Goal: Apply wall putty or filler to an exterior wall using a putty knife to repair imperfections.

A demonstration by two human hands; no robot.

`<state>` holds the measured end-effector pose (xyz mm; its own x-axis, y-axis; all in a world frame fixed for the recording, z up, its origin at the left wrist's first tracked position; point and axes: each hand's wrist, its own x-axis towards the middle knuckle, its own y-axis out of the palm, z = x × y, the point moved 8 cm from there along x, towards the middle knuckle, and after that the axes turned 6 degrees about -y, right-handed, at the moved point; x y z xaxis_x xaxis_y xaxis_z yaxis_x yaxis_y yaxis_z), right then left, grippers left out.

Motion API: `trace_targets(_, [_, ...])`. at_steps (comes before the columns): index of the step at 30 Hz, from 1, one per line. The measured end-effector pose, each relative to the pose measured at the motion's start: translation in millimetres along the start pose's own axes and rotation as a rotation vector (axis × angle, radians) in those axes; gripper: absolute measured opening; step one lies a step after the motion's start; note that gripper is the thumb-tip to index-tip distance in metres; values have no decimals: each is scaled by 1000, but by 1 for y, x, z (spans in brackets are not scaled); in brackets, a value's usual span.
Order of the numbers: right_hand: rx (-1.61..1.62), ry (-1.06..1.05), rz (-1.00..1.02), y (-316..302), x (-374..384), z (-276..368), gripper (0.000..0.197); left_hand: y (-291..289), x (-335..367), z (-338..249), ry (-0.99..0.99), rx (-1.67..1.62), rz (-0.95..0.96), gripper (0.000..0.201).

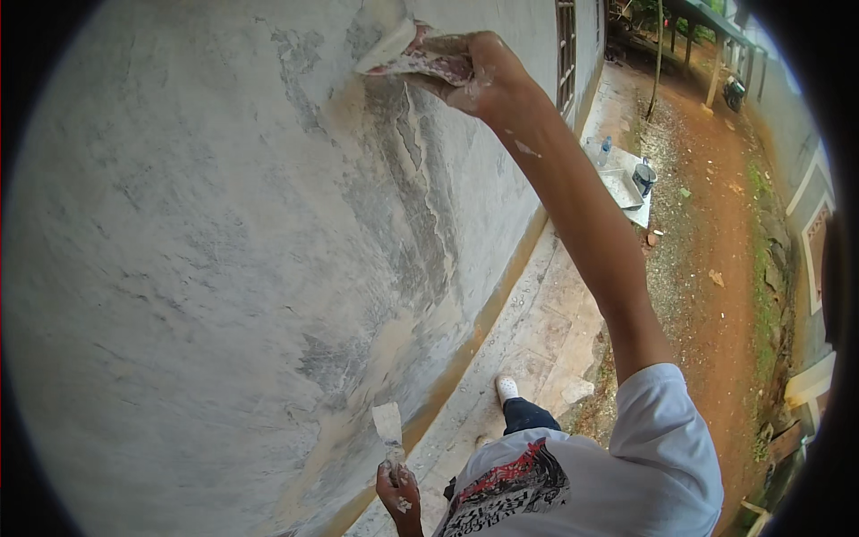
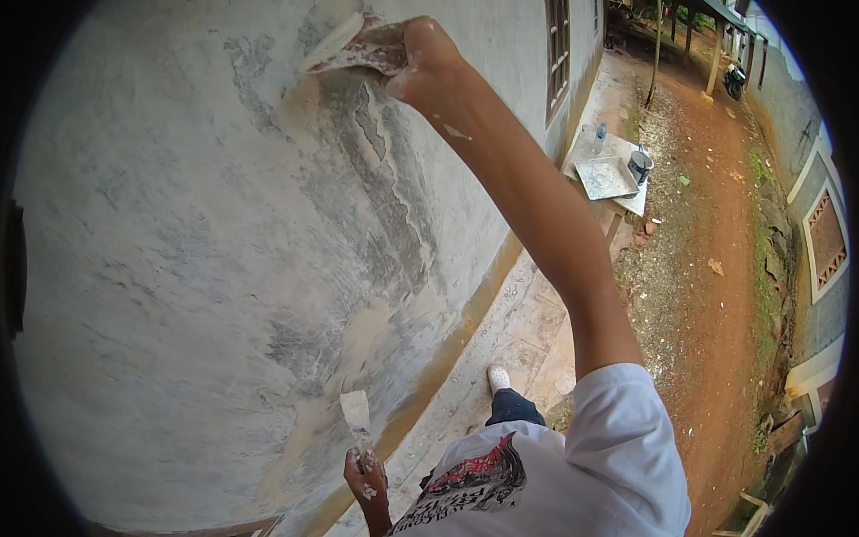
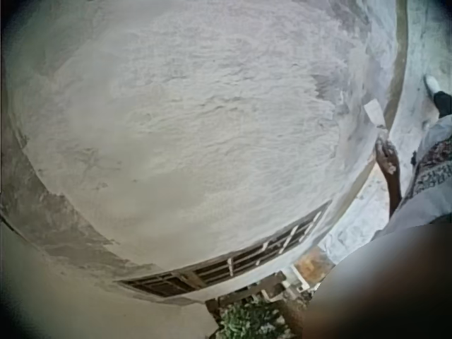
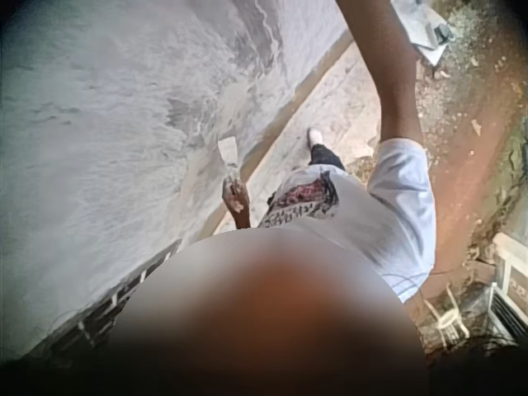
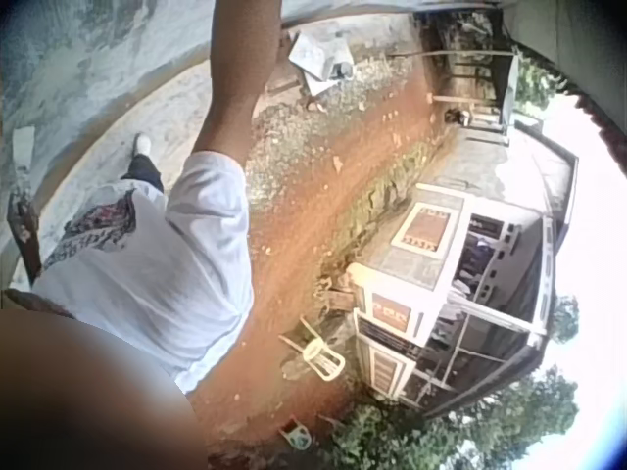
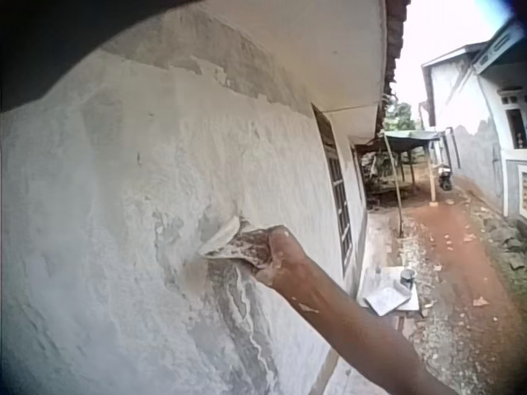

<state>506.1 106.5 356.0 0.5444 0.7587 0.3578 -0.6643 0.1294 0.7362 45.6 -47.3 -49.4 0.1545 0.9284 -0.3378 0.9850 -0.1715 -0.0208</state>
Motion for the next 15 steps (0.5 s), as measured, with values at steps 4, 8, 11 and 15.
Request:
trace_targets(4, [-27,262,-158,-97,-73,-69,38,-12,7,12,60,87,-54,8])
trace_targets(8, [1,305,-466,-242,-144,-144,30,5,13,-16,61,192,-55,7])
trace_targets(11, [-51,249,-600,-323,-194,-203,25,20,20,-34,-4,255,-114,6])
trace_targets(15, [-322,151,-686,-346,-232,-237,13,58,27,-73,-21,121,-74,11])
